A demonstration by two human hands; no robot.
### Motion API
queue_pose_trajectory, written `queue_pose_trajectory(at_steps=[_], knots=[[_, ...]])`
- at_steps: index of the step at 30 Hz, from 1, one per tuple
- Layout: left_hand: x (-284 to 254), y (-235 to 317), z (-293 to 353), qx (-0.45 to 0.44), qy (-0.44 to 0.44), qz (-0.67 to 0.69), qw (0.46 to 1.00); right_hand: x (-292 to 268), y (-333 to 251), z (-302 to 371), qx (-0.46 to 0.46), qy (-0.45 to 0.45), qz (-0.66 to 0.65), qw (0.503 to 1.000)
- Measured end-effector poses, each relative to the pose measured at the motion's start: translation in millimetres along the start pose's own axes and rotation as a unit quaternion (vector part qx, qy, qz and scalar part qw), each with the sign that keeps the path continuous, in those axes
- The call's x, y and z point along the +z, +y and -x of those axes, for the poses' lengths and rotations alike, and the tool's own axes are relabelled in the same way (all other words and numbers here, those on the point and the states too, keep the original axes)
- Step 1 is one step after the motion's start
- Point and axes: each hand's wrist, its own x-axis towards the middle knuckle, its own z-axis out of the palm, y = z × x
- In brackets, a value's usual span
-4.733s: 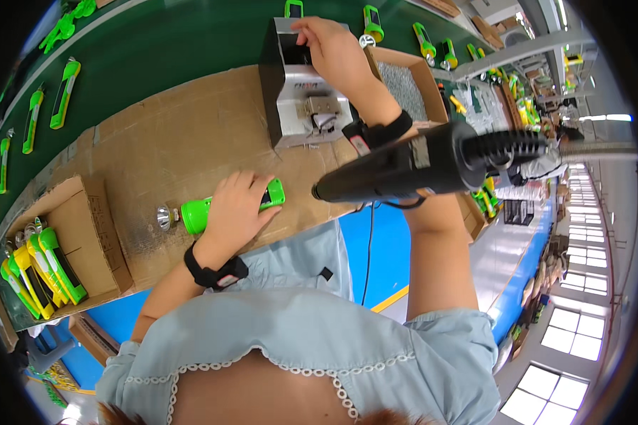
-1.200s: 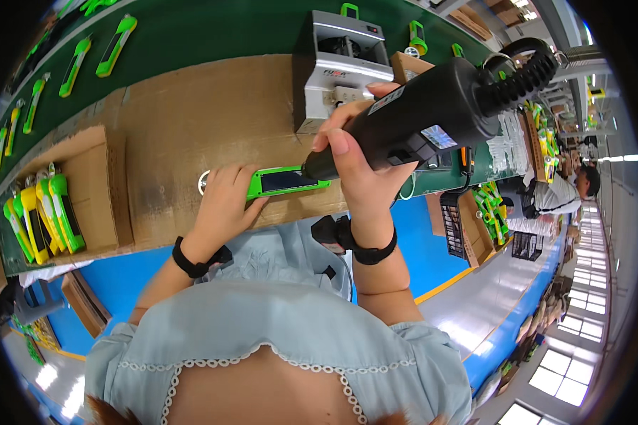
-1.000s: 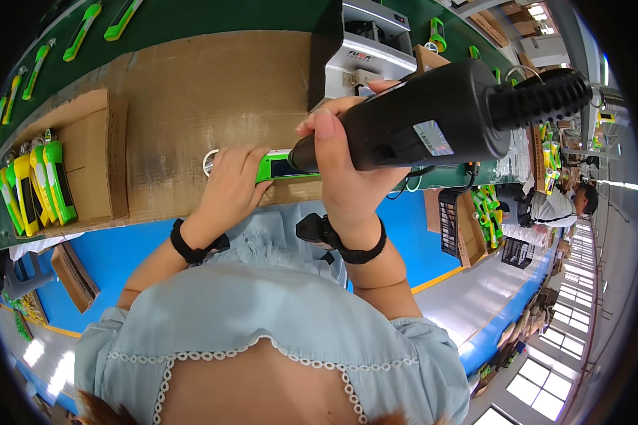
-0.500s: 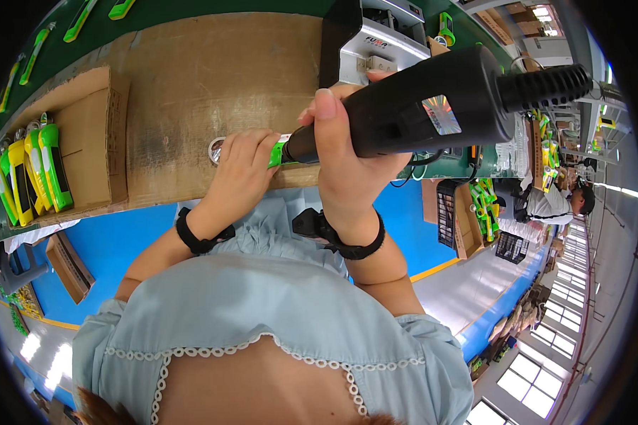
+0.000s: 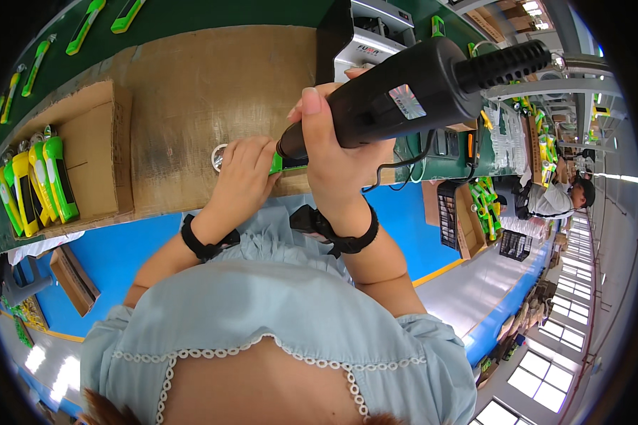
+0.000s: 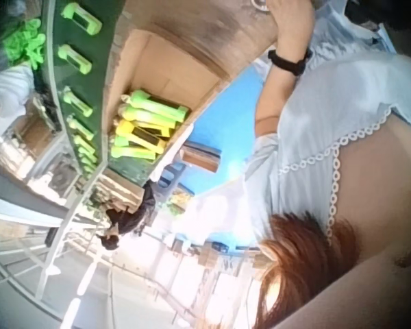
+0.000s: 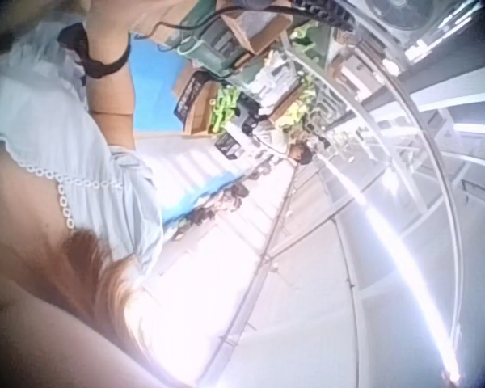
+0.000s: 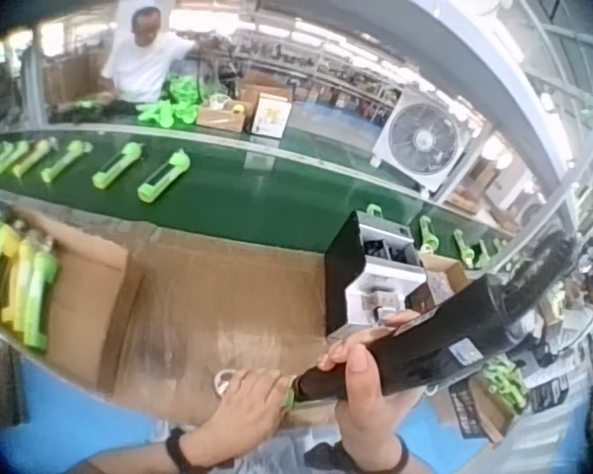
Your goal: Assemble solar-powered flashlights using an electric screwdriver.
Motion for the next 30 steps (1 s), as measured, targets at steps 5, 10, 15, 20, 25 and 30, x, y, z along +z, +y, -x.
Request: queue_pose_trajectory(at_steps=[5, 10, 15, 20, 25, 30], knots=[[-4, -1, -1, -0.006, -0.007, 0.027, 1.0, -4, 1, -4, 0.014, -0.025, 0.061, 0.998], [-2, -6, -1, -0.001, 0.006, 0.053, 0.999, -4, 4, -5, 0.01, 0.01, -0.01, 1.0], [-3, -8, -6, -0.026, -0.017, 0.061, 0.998, -9, 3, -4, -0.008, -0.014, -0.054, 0.998], [-4, -8, -10, -0.031, -0.027, 0.046, 0.998, -6, 10, -4, -0.007, -0.027, -0.035, 0.999], [-1, -8, -18, -0.034, -0.038, 0.043, 0.998, -6, 14, -5, -0.002, -0.025, 0.006, 1.0], [13, -12, -16, -0.035, -0.007, 0.04, 0.999, -12, 37, -11, 0.038, -0.017, 0.105, 0.994]])
